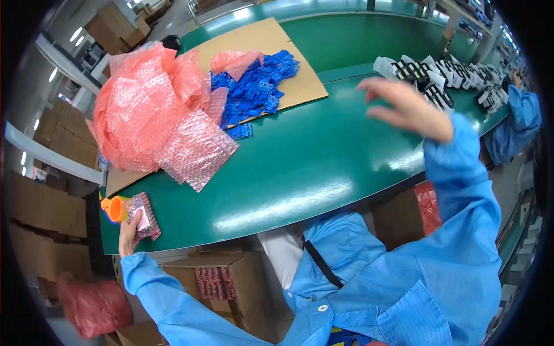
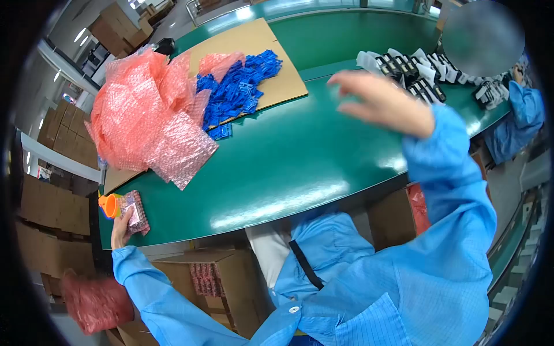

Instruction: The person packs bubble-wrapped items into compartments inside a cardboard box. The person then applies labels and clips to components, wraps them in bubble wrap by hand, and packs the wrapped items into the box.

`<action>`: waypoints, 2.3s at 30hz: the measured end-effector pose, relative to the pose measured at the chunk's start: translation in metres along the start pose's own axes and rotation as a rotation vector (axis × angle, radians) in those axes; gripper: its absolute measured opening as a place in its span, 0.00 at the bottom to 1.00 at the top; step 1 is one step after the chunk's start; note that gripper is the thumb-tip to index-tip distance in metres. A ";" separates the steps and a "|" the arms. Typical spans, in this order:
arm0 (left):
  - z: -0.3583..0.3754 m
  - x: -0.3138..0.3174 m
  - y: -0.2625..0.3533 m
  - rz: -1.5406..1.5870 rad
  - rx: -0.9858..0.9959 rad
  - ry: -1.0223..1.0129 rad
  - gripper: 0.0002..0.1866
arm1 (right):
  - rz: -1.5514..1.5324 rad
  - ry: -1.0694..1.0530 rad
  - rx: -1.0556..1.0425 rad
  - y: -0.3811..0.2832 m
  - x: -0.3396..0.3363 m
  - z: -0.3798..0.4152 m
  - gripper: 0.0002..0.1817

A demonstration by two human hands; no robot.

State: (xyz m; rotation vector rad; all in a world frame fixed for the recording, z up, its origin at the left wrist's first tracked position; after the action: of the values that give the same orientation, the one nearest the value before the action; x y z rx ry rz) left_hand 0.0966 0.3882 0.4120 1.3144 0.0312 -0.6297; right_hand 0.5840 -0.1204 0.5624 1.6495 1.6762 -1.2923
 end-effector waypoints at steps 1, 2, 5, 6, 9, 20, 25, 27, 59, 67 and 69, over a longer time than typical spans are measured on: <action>-0.004 -0.003 0.000 -0.005 -0.019 0.012 0.23 | 0.139 -0.014 -0.036 0.038 -0.018 -0.004 0.29; -0.008 -0.006 0.001 -0.005 -0.014 0.009 0.23 | 0.319 -0.038 0.023 0.076 -0.032 -0.004 0.31; -0.015 -0.011 -0.009 0.017 -0.068 0.015 0.23 | 0.510 -0.269 0.250 0.168 -0.043 -0.006 0.37; -0.012 -0.011 -0.007 0.028 -0.061 0.030 0.23 | 0.563 -0.358 0.328 0.182 -0.043 -0.005 0.42; -0.011 -0.012 -0.008 0.048 -0.068 0.040 0.23 | 0.634 -0.506 0.416 0.184 -0.037 0.002 0.47; -0.039 -0.059 -0.011 -0.758 0.187 0.350 0.34 | 0.577 -0.316 0.129 0.213 -0.029 -0.009 0.51; 0.064 0.008 0.093 -0.510 0.836 0.743 0.21 | 0.346 0.075 -0.129 0.106 -0.070 -0.045 0.47; 0.069 0.066 0.100 -0.025 0.726 0.465 0.12 | 0.155 0.155 -0.236 0.040 -0.044 -0.045 0.44; 0.250 0.319 0.146 -0.206 1.177 0.208 0.14 | -0.876 -0.072 0.067 -0.090 0.146 -0.027 0.16; 0.255 0.315 0.136 -0.230 1.058 0.349 0.19 | -0.758 -0.069 -0.139 -0.103 0.159 -0.031 0.10; 0.267 0.316 0.128 -0.260 0.967 0.357 0.37 | -0.751 -0.074 -0.136 -0.100 0.165 -0.032 0.10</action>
State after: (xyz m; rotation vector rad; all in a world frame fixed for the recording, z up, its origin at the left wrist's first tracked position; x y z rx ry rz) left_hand 0.3308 0.0310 0.4835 2.3788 0.2116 -0.6409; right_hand 0.4687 0.0070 0.4685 0.8874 2.3836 -1.4757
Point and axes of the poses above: each hand's wrist, its own z-axis away from the middle knuckle, its own x-axis out of the palm, y = z × x, the point moved 10 cm from there along -z, towards the middle knuckle, and after that the axes turned 11 degrees about y, right-handed, at the moved point
